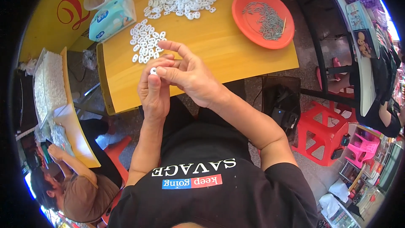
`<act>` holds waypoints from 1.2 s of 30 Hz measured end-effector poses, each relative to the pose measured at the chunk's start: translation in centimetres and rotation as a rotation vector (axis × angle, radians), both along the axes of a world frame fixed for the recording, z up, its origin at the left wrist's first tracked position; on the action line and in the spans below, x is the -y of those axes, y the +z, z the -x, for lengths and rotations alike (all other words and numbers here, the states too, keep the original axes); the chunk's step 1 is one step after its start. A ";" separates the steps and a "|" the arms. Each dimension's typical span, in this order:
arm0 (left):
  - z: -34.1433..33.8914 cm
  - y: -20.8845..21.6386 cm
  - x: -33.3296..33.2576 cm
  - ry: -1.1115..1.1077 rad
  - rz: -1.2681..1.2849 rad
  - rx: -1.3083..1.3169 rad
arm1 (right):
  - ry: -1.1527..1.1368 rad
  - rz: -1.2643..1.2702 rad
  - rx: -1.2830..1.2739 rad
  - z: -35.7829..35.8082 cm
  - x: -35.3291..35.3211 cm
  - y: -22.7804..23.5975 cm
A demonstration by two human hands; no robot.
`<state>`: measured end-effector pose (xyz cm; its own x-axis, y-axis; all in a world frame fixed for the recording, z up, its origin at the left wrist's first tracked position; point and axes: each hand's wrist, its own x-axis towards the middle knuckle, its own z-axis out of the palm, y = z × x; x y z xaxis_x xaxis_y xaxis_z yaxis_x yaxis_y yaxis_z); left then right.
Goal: Assembling small white plastic buckles with metal pins.
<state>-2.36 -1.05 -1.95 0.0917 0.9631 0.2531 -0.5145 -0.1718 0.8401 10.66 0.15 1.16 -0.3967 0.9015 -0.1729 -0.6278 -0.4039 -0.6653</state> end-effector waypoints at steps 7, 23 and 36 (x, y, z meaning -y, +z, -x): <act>0.6 0.0 -0.2 -0.027 0.018 0.049 | 0.020 -0.014 -0.016 0.4 0.1 0.8; 21.7 -3.5 -5.6 0.881 0.110 -1.183 | -0.408 -0.756 1.391 -8.2 -7.8 -0.2; 11.7 0.1 -2.3 0.771 -0.164 -0.894 | -0.335 -0.984 1.827 -6.9 -10.0 -3.6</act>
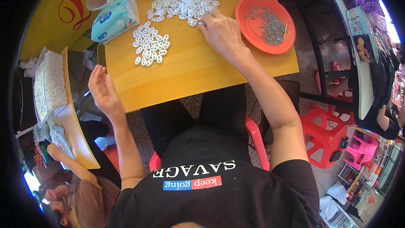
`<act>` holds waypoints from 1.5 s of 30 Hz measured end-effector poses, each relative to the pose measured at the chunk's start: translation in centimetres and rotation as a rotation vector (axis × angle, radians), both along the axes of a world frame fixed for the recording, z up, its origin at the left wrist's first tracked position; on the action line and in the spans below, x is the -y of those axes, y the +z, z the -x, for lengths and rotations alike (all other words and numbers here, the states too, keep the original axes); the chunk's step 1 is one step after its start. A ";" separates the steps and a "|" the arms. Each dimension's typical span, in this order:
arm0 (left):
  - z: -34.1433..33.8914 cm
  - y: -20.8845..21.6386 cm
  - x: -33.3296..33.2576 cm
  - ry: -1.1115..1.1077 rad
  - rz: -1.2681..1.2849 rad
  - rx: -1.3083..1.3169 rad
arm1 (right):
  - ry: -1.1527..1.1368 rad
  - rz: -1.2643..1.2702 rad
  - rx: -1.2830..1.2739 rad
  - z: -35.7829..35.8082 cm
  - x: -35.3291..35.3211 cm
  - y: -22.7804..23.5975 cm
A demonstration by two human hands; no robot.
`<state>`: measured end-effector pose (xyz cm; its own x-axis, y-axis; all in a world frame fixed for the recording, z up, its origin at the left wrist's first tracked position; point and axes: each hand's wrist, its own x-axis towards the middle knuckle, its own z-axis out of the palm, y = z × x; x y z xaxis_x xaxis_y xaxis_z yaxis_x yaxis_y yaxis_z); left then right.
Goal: Assembling small white plastic buckles with metal pins.
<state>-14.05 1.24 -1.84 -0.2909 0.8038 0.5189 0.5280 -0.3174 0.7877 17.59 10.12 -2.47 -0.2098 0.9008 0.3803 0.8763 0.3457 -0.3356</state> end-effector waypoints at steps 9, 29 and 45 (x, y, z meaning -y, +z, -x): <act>-8.6 0.0 0.7 -0.365 0.119 0.262 | -0.086 0.430 -0.766 -0.9 1.2 0.3; -13.6 0.4 0.0 -0.580 0.453 0.671 | -0.001 0.721 -1.370 0.2 4.3 2.8; -14.3 1.0 -0.5 -0.583 0.473 0.757 | 0.154 0.559 -1.158 1.9 7.3 3.6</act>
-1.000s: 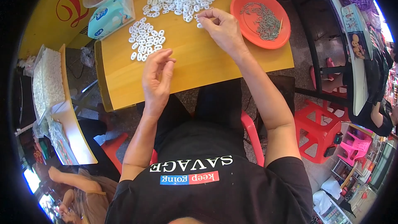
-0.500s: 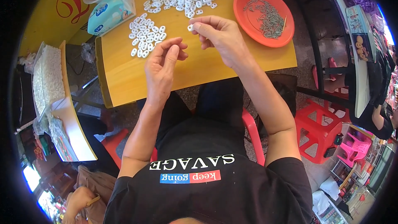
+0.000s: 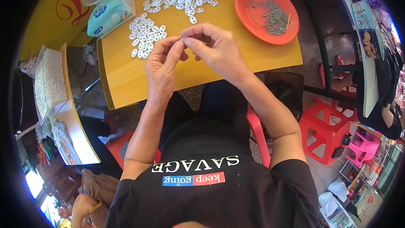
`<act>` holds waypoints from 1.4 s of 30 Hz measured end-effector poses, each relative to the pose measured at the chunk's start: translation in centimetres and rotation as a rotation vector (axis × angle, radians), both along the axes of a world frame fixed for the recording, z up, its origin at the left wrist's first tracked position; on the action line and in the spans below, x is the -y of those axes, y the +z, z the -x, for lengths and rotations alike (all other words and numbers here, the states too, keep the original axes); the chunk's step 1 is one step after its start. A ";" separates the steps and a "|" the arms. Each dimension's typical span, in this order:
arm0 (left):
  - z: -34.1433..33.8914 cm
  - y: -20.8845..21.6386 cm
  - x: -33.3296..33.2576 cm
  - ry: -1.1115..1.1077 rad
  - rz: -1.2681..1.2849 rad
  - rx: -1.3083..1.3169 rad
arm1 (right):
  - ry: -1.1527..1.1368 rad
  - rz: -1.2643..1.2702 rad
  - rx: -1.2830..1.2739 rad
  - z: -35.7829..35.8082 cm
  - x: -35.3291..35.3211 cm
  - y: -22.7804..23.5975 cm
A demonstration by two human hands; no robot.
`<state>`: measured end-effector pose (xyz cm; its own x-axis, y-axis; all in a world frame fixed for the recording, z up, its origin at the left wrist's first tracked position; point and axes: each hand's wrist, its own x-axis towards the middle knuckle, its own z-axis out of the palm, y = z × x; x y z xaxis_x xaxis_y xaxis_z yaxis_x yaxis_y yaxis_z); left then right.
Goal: Assembling small white plastic buckles with metal pins.
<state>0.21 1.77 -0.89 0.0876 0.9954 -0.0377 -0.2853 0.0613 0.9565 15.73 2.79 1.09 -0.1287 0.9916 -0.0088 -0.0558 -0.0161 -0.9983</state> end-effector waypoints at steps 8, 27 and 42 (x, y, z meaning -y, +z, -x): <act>0.8 -0.4 0.0 -0.037 0.008 -0.050 | 0.026 -0.170 0.198 0.0 0.8 -0.2; -0.8 -1.1 1.4 0.043 -0.047 -0.117 | -0.081 -0.828 0.734 -0.4 1.0 -1.1; -1.0 -1.7 0.5 -0.093 0.049 -0.008 | -0.372 -0.410 0.930 -15.7 -2.6 0.7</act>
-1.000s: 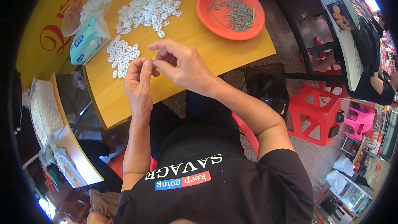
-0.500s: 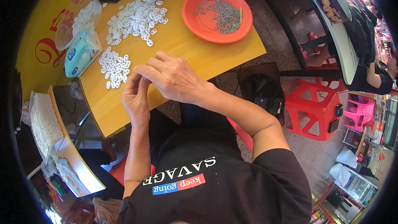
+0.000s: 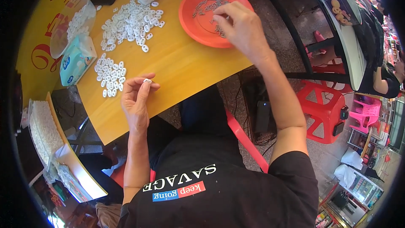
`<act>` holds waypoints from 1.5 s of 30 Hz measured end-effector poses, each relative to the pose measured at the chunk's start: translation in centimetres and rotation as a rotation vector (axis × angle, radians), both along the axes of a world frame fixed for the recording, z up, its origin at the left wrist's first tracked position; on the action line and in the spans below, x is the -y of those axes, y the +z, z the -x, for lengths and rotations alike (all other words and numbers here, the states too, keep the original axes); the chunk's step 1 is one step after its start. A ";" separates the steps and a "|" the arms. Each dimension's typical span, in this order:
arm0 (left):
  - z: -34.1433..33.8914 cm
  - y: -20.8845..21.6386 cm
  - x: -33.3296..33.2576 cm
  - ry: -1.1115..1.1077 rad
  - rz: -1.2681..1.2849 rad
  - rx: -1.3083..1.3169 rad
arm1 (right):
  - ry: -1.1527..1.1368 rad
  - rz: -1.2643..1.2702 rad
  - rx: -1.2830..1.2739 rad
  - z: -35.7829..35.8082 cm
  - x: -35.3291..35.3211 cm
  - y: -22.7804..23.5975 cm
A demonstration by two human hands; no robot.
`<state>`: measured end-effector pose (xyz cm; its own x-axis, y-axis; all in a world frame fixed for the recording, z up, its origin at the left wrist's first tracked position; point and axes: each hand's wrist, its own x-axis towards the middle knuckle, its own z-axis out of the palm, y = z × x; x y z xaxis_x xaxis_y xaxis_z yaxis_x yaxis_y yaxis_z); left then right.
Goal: Assembling small white plastic buckles with metal pins.
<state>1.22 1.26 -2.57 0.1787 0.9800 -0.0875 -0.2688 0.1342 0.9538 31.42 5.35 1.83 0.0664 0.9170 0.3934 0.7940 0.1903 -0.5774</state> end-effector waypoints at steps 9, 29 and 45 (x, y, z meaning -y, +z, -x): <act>0.3 -1.1 -0.2 -0.042 -0.083 -0.014 | 0.106 0.116 0.296 -1.2 -2.3 -1.2; 0.7 -0.6 -0.3 0.001 -0.036 0.045 | 0.007 0.217 -0.046 -0.1 -3.9 -0.4; 0.3 1.5 0.0 0.048 0.264 0.366 | 0.369 0.336 -1.198 11.2 1.7 -1.0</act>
<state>0.96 1.26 -1.06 0.1990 0.9406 -0.2750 -0.5937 0.3390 0.7298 20.26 3.66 0.80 -0.0614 0.9980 0.0143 -0.3142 -0.0058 -0.9493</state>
